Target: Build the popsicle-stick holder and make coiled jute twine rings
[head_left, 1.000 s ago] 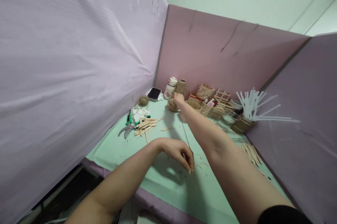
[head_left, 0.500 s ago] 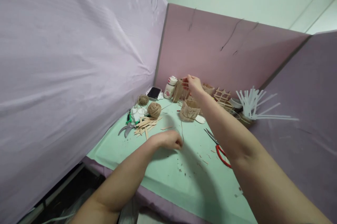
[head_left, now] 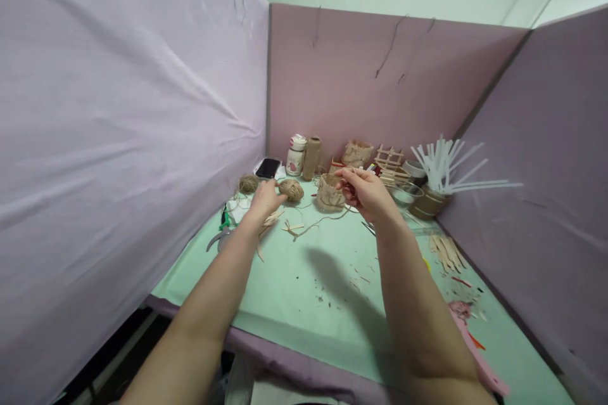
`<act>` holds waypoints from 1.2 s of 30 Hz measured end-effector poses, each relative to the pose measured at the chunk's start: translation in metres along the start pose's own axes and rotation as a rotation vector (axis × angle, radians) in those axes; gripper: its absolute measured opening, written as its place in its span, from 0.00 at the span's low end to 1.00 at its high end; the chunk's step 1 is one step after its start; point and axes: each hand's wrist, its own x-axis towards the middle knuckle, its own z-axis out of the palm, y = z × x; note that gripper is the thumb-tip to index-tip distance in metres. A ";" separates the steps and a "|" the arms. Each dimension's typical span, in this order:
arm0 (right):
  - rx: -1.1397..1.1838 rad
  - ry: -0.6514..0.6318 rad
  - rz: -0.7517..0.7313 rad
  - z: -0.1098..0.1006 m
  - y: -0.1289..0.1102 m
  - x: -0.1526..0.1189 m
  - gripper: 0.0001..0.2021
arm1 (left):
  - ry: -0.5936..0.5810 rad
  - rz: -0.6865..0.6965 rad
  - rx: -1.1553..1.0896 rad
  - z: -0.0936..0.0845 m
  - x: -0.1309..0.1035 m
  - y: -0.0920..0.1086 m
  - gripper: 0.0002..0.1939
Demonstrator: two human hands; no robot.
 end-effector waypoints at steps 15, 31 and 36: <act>-0.337 0.178 -0.227 -0.041 -0.031 -0.060 0.19 | -0.063 -0.294 -1.268 0.023 0.058 0.018 0.29; -0.386 0.372 -0.143 0.010 0.119 -0.017 0.19 | -0.276 -0.075 -1.373 0.052 -0.051 0.050 0.33; -0.397 0.404 -0.173 -0.001 0.122 -0.023 0.11 | -0.158 0.213 -0.996 0.057 -0.052 0.049 0.32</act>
